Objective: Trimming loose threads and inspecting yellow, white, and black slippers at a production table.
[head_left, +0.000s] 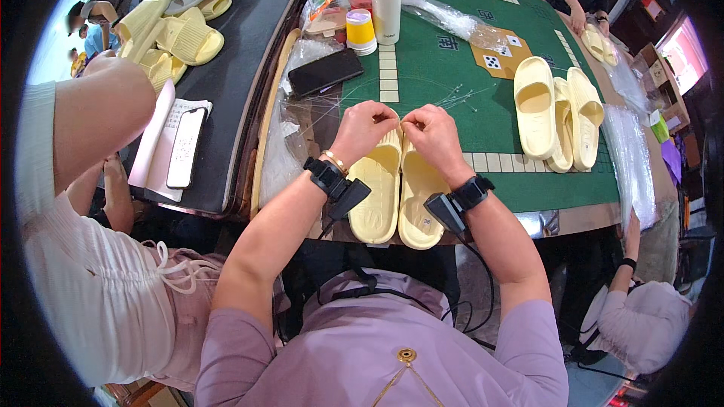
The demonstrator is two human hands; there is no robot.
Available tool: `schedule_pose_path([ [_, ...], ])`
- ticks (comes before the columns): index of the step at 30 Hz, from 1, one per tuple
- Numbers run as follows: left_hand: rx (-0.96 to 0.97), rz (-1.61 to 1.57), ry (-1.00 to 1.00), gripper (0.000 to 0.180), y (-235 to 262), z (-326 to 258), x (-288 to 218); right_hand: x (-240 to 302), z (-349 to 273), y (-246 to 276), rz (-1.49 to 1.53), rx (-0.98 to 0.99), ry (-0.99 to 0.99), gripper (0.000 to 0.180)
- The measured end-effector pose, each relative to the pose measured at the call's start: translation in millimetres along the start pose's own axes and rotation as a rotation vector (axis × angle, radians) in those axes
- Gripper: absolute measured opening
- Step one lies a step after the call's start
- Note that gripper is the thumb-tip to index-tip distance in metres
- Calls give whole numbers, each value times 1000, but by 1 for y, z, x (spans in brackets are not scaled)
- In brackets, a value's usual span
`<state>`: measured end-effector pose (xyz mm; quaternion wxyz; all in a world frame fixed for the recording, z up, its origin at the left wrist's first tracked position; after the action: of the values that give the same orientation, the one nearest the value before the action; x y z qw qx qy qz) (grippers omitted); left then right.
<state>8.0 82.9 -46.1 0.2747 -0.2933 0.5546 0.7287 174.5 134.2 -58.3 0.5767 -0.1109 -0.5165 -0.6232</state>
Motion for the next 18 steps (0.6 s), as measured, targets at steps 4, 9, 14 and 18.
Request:
schedule_pose_path([
  [4, 47, -4, -29, 18, 2, -1, 0, 0, 0, 0, 16, 4, -52, 10],
  [9, -36, -64, -9, 17, -3, -2, -2, 0, 0, 1, 8, 11, -15, 10],
  [14, 25, -66, -42, 17, 1, -3, -2, -1, 0, -3, 32, -21, -88, 10],
  [18, 25, -101, 55, 16, 0, -1, 2, 0, 0, -3, 25, -9, -69, 9],
])
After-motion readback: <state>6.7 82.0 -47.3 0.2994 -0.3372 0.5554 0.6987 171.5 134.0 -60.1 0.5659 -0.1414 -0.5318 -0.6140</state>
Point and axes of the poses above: each hand's wrist, its own z-axis towards the middle knuckle, its own y-axis out of the back of the hand, x = y × z, the point moved 1 cm from there along z, towards the middle knuckle, and after that the axes turned 8 degrees about z, right-handed, at the moved point
